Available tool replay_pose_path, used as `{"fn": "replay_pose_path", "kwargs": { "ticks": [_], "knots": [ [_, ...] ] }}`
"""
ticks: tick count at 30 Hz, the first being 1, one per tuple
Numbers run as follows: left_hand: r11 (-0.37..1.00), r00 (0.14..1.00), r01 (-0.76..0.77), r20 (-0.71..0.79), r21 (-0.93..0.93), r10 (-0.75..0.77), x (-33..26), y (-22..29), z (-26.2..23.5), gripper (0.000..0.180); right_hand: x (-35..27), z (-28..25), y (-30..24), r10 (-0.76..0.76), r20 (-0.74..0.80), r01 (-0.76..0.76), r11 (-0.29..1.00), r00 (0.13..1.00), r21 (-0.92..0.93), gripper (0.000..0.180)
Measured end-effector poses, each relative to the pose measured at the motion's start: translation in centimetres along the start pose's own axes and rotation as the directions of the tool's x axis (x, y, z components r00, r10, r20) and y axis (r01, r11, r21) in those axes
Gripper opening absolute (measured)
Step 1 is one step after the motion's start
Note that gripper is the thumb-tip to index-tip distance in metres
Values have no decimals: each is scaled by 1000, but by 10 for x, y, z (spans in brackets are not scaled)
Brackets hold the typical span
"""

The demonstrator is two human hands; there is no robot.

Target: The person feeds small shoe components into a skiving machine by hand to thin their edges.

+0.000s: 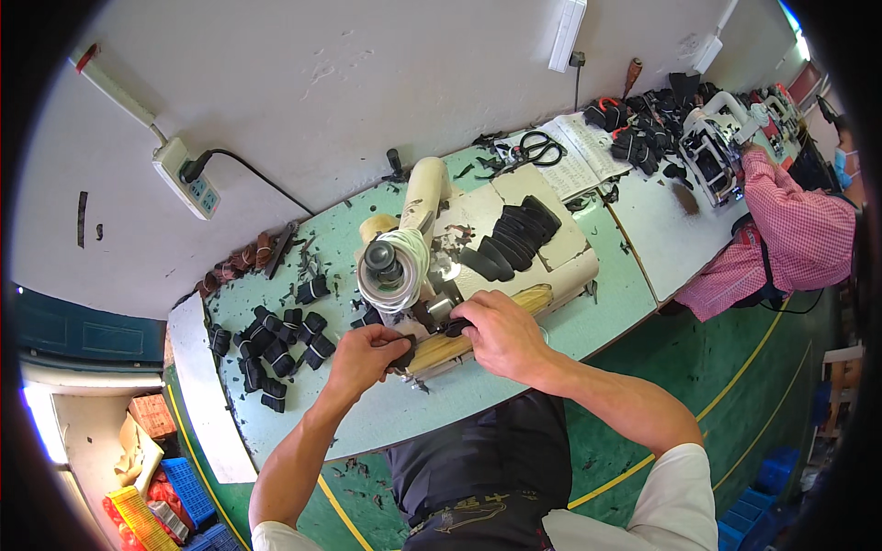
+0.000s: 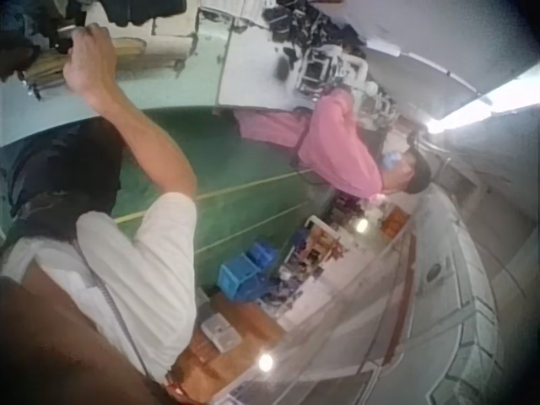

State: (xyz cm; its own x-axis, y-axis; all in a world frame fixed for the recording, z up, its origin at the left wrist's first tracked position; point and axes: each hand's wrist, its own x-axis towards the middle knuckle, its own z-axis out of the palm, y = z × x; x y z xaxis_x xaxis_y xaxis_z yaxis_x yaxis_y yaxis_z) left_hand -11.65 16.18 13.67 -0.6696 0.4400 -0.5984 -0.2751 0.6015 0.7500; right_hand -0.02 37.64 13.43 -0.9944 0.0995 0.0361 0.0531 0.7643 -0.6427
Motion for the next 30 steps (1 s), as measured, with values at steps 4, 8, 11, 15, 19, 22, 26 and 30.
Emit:
{"fn": "replay_pose_path", "kwargs": {
  "ticks": [4, 8, 11, 15, 19, 22, 26, 30],
  "knots": [
    [996, 998, -6, -66, 93, 12, 4, 11, 7, 23, 1, -5, 1, 12, 61, -19, 993, 998, 119, 24],
    [988, 995, -16, -96, 152, 31, 5, 12, 9, 23, 2, -6, -1, 16, 86, -26, 992, 996, 125, 24],
    [965, 990, -21, -126, 261, 56, 6, 19, 17, 29, 3, -2, 2, -3, 100, -10, 992, 995, 123, 25],
    [970, 991, -69, -100, 231, 94, 8, 20, 23, 29, 5, 6, -3, 4, 38, -8, 995, 999, 95, 24],
    [982, 993, -110, -28, 153, 115, 2, 4, 9, 28, 7, 7, -8, -28, -2, 28, 1000, 1000, -9, 23],
    [988, 990, -139, 40, 72, 136, -1, -1, 4, 28, 4, 3, -8, -37, -7, 37, 999, 999, -25, 23],
    [987, 988, -152, -14, 52, 153, -4, 2, 5, 29, 4, 5, -5, 3, -47, 0, 998, 999, 64, 25],
    [957, 957, -205, -165, 208, 241, 2, 4, 15, 22, 5, 4, -1, -46, 19, 45, 996, 999, 74, 26]
  ]
}}
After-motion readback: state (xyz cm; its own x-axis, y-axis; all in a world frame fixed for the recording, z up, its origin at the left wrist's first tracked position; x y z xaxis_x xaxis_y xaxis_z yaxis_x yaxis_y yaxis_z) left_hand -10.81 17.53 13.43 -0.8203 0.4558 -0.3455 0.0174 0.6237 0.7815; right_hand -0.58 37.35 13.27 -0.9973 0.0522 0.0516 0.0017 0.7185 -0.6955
